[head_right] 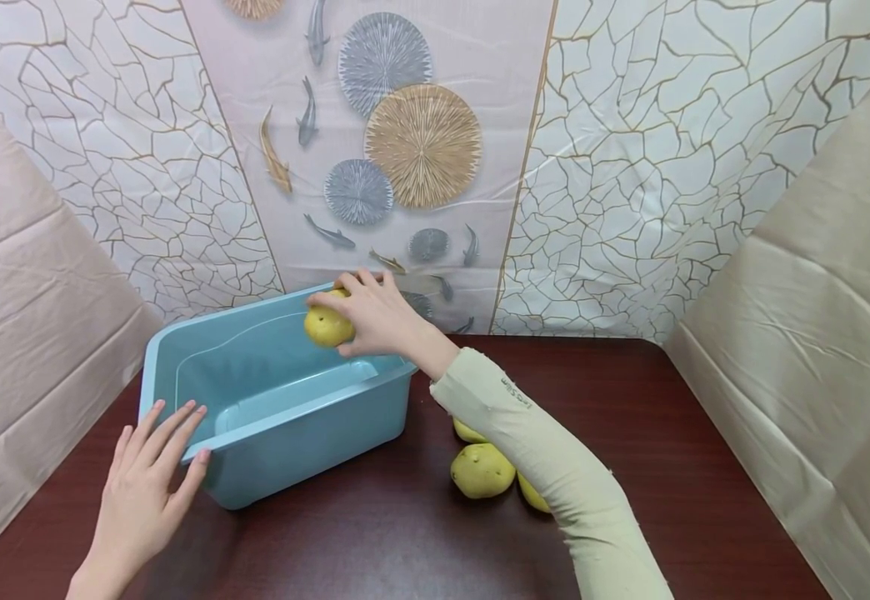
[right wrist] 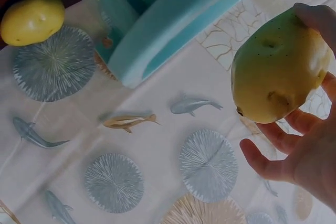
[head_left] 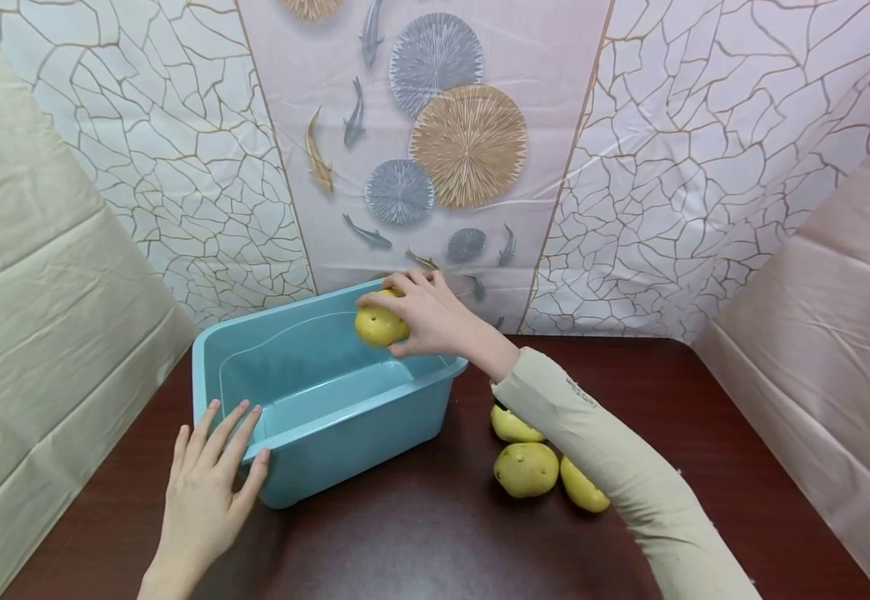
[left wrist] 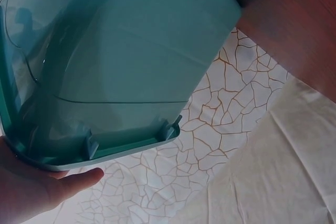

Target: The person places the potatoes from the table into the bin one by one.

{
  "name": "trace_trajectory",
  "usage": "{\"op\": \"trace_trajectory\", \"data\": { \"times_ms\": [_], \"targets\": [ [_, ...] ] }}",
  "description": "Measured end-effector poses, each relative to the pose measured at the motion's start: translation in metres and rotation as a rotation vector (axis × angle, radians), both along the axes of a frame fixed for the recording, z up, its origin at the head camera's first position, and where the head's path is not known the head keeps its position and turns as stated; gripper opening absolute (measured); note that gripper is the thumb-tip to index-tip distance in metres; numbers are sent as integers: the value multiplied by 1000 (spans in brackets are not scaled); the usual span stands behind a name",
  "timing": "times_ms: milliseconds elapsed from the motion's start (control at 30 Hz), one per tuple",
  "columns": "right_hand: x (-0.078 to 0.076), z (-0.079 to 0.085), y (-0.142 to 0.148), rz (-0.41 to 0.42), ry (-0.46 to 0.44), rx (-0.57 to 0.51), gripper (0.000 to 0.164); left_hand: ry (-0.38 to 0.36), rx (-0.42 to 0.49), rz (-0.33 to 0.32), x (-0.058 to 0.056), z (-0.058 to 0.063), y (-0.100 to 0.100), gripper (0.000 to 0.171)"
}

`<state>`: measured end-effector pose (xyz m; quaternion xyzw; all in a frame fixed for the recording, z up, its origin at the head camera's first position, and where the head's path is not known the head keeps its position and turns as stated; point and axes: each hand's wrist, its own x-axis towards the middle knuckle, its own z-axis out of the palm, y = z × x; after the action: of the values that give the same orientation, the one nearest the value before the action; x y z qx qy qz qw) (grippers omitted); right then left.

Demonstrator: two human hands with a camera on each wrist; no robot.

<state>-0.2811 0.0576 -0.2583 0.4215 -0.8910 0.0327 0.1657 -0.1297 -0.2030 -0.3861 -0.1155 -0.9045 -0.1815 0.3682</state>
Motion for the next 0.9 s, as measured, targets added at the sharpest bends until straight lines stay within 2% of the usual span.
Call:
{"op": "trace_trajectory", "data": {
  "times_ms": [433, 900],
  "targets": [
    [-10, -10, -2, -25, -62, 48, 61, -14, -20, 0, 0, 4, -1, 46],
    [-21, -20, -3, -56, -145, 125, 60, -29, -88, -24, -11, 14, 2, 43]
  ]
}}
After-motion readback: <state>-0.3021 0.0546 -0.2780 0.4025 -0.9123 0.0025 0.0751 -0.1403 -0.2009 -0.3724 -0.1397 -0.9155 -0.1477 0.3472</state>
